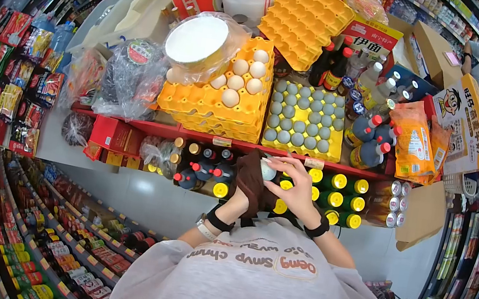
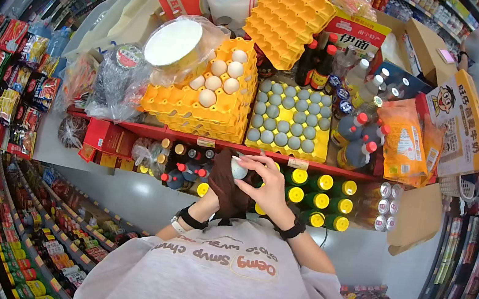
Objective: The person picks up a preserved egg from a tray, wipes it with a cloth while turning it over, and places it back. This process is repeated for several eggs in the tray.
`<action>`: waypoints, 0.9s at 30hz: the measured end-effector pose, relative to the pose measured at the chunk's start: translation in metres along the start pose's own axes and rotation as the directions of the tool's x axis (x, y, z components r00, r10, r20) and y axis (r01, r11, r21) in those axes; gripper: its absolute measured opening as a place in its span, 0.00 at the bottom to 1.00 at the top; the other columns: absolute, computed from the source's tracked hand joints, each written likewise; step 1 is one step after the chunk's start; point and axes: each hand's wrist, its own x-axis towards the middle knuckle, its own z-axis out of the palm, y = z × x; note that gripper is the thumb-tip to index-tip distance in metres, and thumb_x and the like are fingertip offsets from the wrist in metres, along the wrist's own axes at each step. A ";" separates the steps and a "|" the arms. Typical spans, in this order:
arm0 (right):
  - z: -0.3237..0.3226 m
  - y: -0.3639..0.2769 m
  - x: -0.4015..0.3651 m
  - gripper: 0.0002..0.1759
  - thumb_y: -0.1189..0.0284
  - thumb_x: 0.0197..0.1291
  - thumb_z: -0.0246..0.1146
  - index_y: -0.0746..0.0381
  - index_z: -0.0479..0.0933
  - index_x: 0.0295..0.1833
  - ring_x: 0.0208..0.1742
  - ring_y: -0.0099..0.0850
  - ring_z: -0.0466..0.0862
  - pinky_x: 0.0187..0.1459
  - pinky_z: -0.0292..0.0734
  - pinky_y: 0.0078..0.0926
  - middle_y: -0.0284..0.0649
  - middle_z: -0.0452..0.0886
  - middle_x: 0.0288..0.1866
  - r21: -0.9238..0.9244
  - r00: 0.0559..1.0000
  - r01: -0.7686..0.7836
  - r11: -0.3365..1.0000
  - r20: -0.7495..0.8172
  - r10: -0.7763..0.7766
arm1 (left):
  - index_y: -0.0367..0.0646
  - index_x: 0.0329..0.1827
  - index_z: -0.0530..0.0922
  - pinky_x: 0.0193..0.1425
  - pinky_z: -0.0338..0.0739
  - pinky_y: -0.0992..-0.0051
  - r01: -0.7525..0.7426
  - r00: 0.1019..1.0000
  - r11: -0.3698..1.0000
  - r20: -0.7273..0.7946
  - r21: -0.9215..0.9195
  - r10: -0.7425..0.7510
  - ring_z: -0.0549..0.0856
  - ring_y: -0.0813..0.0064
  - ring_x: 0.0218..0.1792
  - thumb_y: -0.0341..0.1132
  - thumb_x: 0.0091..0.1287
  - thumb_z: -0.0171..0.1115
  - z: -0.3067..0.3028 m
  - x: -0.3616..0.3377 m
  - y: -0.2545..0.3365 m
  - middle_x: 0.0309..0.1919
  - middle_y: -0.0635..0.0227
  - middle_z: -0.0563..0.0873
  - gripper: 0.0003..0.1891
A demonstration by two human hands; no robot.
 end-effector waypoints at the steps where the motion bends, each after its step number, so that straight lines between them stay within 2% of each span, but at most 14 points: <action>1: 0.001 0.000 0.001 0.22 0.77 0.40 0.71 0.59 0.80 0.46 0.54 0.33 0.77 0.61 0.67 0.37 0.39 0.81 0.49 0.001 1.000 0.003 1.000 0.006 -0.003 | 0.39 0.59 0.65 0.53 0.73 0.70 0.024 0.999 0.999 -0.032 -0.031 -0.025 0.79 0.65 0.51 0.36 0.62 0.60 0.002 -0.003 -0.004 0.50 0.58 0.78 0.24; 5: -0.003 0.008 -0.002 0.22 0.78 0.42 0.70 0.63 0.79 0.48 0.54 0.33 0.78 0.63 0.65 0.35 0.40 0.81 0.51 0.150 0.996 -0.059 0.987 0.073 0.049 | 0.38 0.59 0.65 0.51 0.74 0.70 0.100 0.984 0.989 -0.139 -0.107 -0.115 0.79 0.65 0.50 0.36 0.61 0.61 0.010 -0.006 -0.018 0.48 0.58 0.78 0.25; 7: -0.006 0.017 -0.004 0.23 0.80 0.44 0.68 0.66 0.76 0.51 0.58 0.32 0.76 0.64 0.64 0.35 0.42 0.79 0.54 0.534 0.959 -0.267 0.802 0.233 0.164 | 0.38 0.59 0.65 0.50 0.75 0.70 0.123 0.977 0.985 -0.158 -0.125 -0.142 0.80 0.65 0.49 0.37 0.61 0.61 0.006 -0.002 -0.009 0.48 0.58 0.79 0.25; 9: -0.010 0.018 -0.005 0.24 0.81 0.50 0.65 0.67 0.73 0.56 0.63 0.31 0.72 0.65 0.62 0.33 0.43 0.75 0.59 0.591 0.941 -0.294 0.752 0.317 0.119 | 0.40 0.55 0.68 0.49 0.74 0.72 0.042 0.988 0.970 -0.135 -0.239 -0.076 0.80 0.64 0.46 0.40 0.49 0.70 -0.005 0.006 0.010 0.46 0.57 0.78 0.31; 11: -0.007 0.016 -0.006 0.24 0.76 0.57 0.61 0.67 0.70 0.60 0.65 0.33 0.70 0.66 0.59 0.33 0.44 0.71 0.63 0.739 0.943 -0.322 0.592 0.305 0.132 | 0.40 0.51 0.70 0.47 0.74 0.71 0.126 0.974 0.981 -0.170 -0.145 -0.150 0.80 0.65 0.45 0.41 0.48 0.71 -0.003 0.006 0.011 0.43 0.59 0.78 0.29; 13: -0.005 0.019 -0.008 0.25 0.70 0.66 0.50 0.66 0.61 0.67 0.67 0.34 0.67 0.67 0.58 0.31 0.43 0.68 0.65 0.758 0.948 -0.316 0.570 0.279 0.154 | 0.40 0.50 0.70 0.47 0.73 0.72 0.151 0.983 0.922 -0.152 0.356 -0.102 0.79 0.66 0.47 0.41 0.49 0.70 -0.002 0.014 0.023 0.43 0.59 0.78 0.28; 14: -0.006 0.019 -0.008 0.25 0.70 0.67 0.49 0.65 0.60 0.67 0.66 0.34 0.67 0.67 0.58 0.31 0.42 0.68 0.64 0.806 0.945 -0.328 0.493 0.267 0.191 | 0.40 0.50 0.71 0.47 0.73 0.71 0.107 0.964 0.994 -0.242 -0.037 -0.113 0.78 0.64 0.47 0.41 0.50 0.69 0.013 0.005 0.009 0.43 0.59 0.78 0.26; 15: -0.009 0.018 -0.007 0.25 0.70 0.67 0.48 0.65 0.60 0.68 0.66 0.34 0.68 0.67 0.58 0.31 0.41 0.68 0.64 0.849 0.941 -0.327 0.415 0.254 0.222 | 0.40 0.50 0.71 0.47 0.73 0.71 0.107 0.966 0.993 -0.234 -0.043 -0.114 0.78 0.64 0.47 0.41 0.50 0.69 0.019 0.006 0.003 0.43 0.59 0.78 0.26; 17: -0.016 0.013 -0.001 0.27 0.73 0.64 0.51 0.62 0.59 0.69 0.61 0.34 0.71 0.64 0.61 0.31 0.41 0.71 0.58 0.766 0.949 -0.309 0.564 0.206 0.240 | 0.39 0.50 0.71 0.46 0.72 0.72 0.163 0.965 0.749 -0.053 -0.642 -0.256 0.78 0.65 0.44 0.41 0.51 0.68 0.025 0.015 -0.009 0.42 0.59 0.77 0.26; 19: -0.019 0.015 -0.002 0.32 0.77 0.58 0.58 0.59 0.59 0.69 0.56 0.34 0.73 0.60 0.64 0.29 0.41 0.72 0.51 0.206 0.991 -0.107 0.973 0.104 0.087 | 0.39 0.50 0.72 0.47 0.72 0.73 0.206 0.950 0.797 -0.078 -0.568 -0.302 0.76 0.69 0.42 0.38 0.49 0.68 0.016 0.005 -0.008 0.40 0.62 0.77 0.25; 21: -0.018 0.008 -0.001 0.43 0.78 0.42 0.70 0.56 0.61 0.68 0.50 0.36 0.74 0.55 0.68 0.29 0.40 0.74 0.47 0.104 0.979 -0.092 0.990 0.192 0.071 | 0.39 0.52 0.72 0.50 0.72 0.74 -0.036 0.990 0.970 0.142 0.242 0.001 0.76 0.70 0.45 0.35 0.46 0.69 0.000 0.010 -0.004 0.43 0.62 0.78 0.28; 25: 0.000 0.013 -0.011 0.43 0.72 0.34 0.75 0.59 0.67 0.62 0.47 0.38 0.75 0.50 0.70 0.32 0.41 0.78 0.46 -0.155 0.993 -0.031 0.987 0.112 0.048 | 0.42 0.58 0.68 0.52 0.74 0.69 -0.078 0.996 0.994 0.040 -0.082 0.081 0.78 0.68 0.50 0.32 0.52 0.65 0.001 0.010 0.006 0.52 0.60 0.76 0.29; 26: 0.001 0.013 -0.011 0.44 0.70 0.33 0.76 0.59 0.67 0.62 0.48 0.38 0.75 0.51 0.69 0.32 0.40 0.78 0.46 -0.144 0.995 -0.042 0.989 0.081 0.054 | 0.43 0.63 0.65 0.55 0.74 0.72 0.210 0.977 0.701 0.129 -0.682 -0.167 0.77 0.71 0.54 0.34 0.64 0.57 0.024 -0.001 -0.021 0.56 0.63 0.74 0.24; 27: 0.002 0.013 -0.010 0.44 0.69 0.33 0.76 0.59 0.67 0.62 0.49 0.38 0.75 0.52 0.68 0.32 0.40 0.79 0.45 -0.133 0.997 -0.053 0.990 0.049 0.060 | 0.43 0.63 0.65 0.55 0.74 0.72 0.203 0.979 0.704 0.124 -0.680 -0.162 0.77 0.71 0.54 0.34 0.64 0.57 0.026 -0.003 -0.018 0.56 0.63 0.74 0.24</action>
